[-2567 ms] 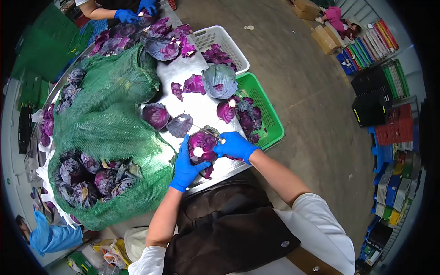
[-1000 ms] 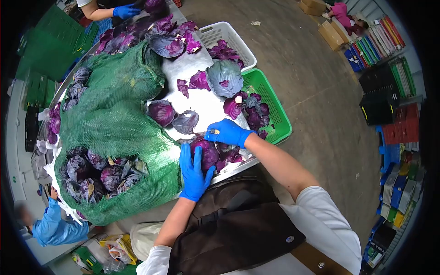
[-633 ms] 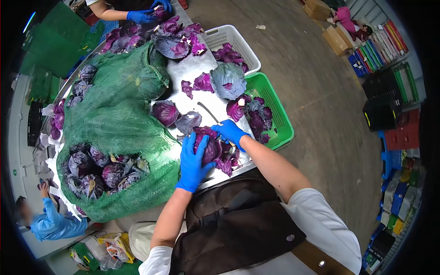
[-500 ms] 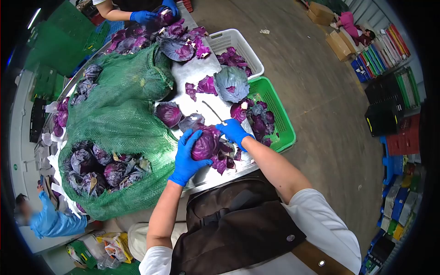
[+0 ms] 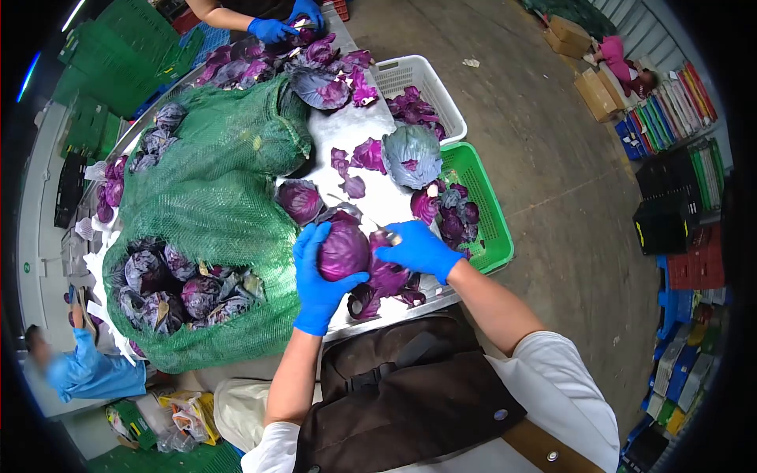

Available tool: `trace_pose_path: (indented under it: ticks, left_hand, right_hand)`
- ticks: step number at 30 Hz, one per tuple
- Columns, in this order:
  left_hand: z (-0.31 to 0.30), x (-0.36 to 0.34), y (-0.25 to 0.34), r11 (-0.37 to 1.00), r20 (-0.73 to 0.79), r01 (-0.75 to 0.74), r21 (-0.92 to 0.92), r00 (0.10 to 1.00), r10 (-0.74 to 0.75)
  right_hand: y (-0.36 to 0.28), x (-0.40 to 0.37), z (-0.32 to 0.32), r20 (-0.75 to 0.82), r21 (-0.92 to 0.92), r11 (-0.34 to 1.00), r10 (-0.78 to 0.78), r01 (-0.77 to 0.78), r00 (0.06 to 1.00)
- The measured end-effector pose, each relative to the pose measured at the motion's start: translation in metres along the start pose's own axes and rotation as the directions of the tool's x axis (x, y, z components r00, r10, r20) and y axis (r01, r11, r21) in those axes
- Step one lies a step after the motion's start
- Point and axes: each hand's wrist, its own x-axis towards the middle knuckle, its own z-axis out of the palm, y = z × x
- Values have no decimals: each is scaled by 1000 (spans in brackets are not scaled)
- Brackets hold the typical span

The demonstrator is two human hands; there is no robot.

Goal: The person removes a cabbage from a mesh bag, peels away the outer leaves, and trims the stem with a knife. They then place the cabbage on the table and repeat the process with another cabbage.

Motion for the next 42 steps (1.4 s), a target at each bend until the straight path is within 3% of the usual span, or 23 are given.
trace_pose_path:
  ticks: [2, 4, 6, 9, 12, 17, 18, 20, 21, 22, 23, 25, 26, 28, 29, 30, 31, 32, 33, 36, 38, 41, 42]
  left_hand:
    - [-11, -3, -17, 954, -32, 134, -270, 988, -148]
    - [-22, -5, -12, 758, 50, 319, -569, 934, -355]
    - [-26, -9, -12, 376, 196, 391, -840, 865, -462]
    - [-17, -23, -35, 3, 281, 350, -937, 757, -589]
    - [-24, -26, -38, -257, 411, 320, -912, 735, -540]
    - [-32, -17, -22, -460, 445, 281, -842, 844, -300]
    - [-31, -20, -23, -222, 385, 326, -919, 864, -324]
    - [-28, -27, -27, 297, 259, 377, -877, 893, -368]
    - [-34, -27, -31, 172, 315, 383, -908, 893, -321]
    - [-44, -25, -34, -32, 345, 350, -936, 897, -276]
    - [-60, -23, -34, -317, 362, 286, -904, 908, -212]
    - [-109, -23, -36, -420, 262, 161, -893, 945, -197]
    - [-143, -27, -42, -245, 157, 93, -965, 954, -257]
    - [-211, -34, -56, 150, -61, -6, -989, 929, -364]
    - [-246, -40, -75, 301, -422, -296, -907, 654, -628]
    - [-276, -34, -54, 377, -455, -277, -884, 695, -557]
    - [-315, -31, -42, 370, -354, -254, -894, 906, -234]
    - [-348, -32, -45, 230, -479, -423, -876, 817, -322]
    - [-377, -26, -50, 407, -650, -511, -757, 532, -543]
    - [-485, -24, -118, 414, -732, -613, -672, 471, -492]
    - [-536, -8, -139, 277, -657, -659, -699, 441, -611]
    - [-590, 7, -207, 499, -797, -651, -572, 294, -528]
    - [-615, 1, -242, 384, -740, -703, -599, 305, -599]
  right_hand:
    - [9, -5, -15, 31, 343, 930, 127, -130, 991]
    - [45, 2, -28, 20, 287, 956, 59, -63, 998]
    - [44, 6, -36, -75, 169, 984, 70, -57, 995]
    - [37, 20, -46, -287, -467, 883, -108, -41, 952]
    - [33, 26, -67, -249, -579, 800, 15, -161, 968]
    - [-24, 27, -11, -246, -168, 929, -364, 331, 898]
    - [-34, 34, 8, -221, -38, 892, -447, 450, 867]
    - [-52, 41, 42, -68, 328, 874, -358, 360, 931]
    - [-72, 38, 42, 160, 523, 852, -61, -32, 985]
    - [-75, 44, 47, 229, 361, 898, 177, -252, 957]
    - [-57, 44, 61, 235, 481, 828, 193, -287, 952]
    - [-21, 44, 89, 248, 692, 639, 226, -336, 942]
    - [13, 45, 93, 276, 497, 792, 242, -354, 930]
    - [78, 39, 103, 170, 514, 802, 255, -306, 952]
    - [94, 35, 104, 93, 454, 842, 279, -290, 956]
    - [90, 33, 99, 18, 433, 867, 264, -245, 964]
    - [85, 32, 96, 13, 407, 870, 298, -277, 955]
    - [78, 32, 93, 1, 382, 871, 333, -308, 943]
    - [73, 34, 92, -16, 358, 871, 366, -337, 930]
    - [69, 38, 97, -69, 267, 905, 360, -331, 930]
    - [73, 38, 100, -98, 289, 903, 359, -318, 928]
    - [75, 40, 107, -154, 296, 901, 372, -317, 915]
    - [74, 40, 108, -172, 294, 899, 383, -324, 907]
